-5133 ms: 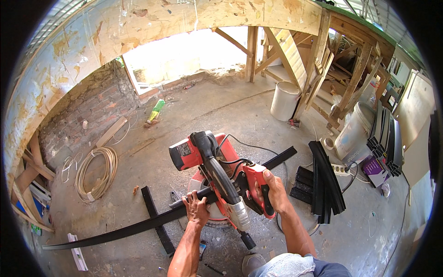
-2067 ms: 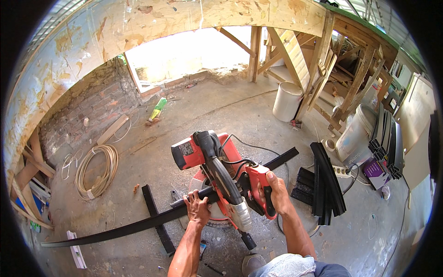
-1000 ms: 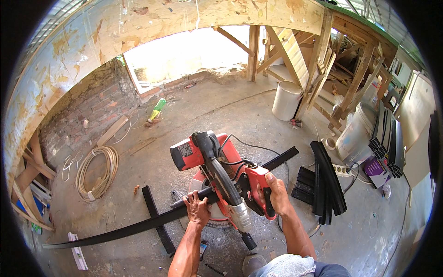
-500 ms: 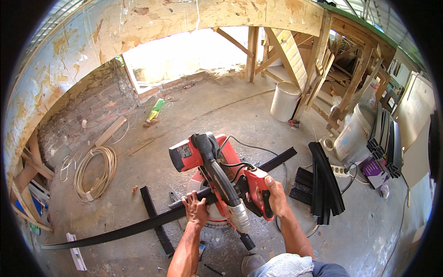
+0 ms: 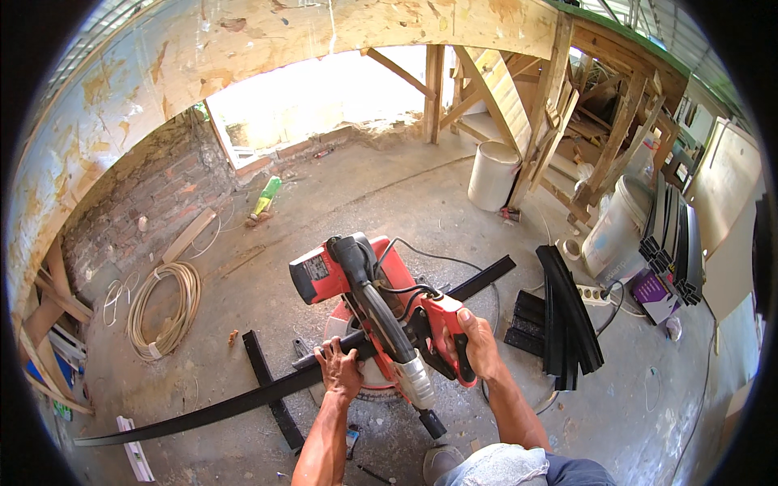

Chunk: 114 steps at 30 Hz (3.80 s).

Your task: The person measures a black metal trim piece with a tape measure, marks it, and then cuts it using a miter saw.

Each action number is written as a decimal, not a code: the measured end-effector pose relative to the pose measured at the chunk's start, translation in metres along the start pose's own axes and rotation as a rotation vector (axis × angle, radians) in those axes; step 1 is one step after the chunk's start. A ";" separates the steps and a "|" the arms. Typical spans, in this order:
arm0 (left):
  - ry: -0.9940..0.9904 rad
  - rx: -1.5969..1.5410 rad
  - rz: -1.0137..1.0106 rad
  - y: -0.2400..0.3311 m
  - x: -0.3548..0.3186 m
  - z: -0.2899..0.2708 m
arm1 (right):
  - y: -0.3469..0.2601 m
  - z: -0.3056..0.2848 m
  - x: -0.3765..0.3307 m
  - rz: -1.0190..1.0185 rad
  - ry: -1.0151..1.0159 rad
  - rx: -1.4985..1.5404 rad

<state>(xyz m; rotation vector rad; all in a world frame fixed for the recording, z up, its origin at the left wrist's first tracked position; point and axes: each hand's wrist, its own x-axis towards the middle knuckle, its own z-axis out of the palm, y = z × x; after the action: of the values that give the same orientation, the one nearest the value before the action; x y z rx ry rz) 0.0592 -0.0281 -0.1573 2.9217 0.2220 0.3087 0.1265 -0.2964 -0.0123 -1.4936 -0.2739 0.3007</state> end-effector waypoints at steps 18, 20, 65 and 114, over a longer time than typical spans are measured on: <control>0.001 -0.018 -0.012 -0.005 0.000 0.007 | 0.012 -0.002 -0.004 -0.024 -0.003 0.015; 0.002 -0.011 -0.003 -0.004 0.000 0.006 | 0.013 -0.003 -0.005 -0.025 0.002 0.022; 0.046 0.197 0.324 -0.080 -0.048 -0.056 | -0.093 0.033 0.156 -0.132 -0.155 0.357; -1.086 -0.146 0.302 -0.068 -0.115 -0.164 | 0.133 -0.082 0.116 -0.226 -0.103 -1.333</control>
<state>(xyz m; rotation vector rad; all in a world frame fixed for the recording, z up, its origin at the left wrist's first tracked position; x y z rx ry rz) -0.0966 0.0472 -0.0359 2.5213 -0.3833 -1.1357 0.2607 -0.3237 -0.1510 -2.7217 -0.8173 -0.0379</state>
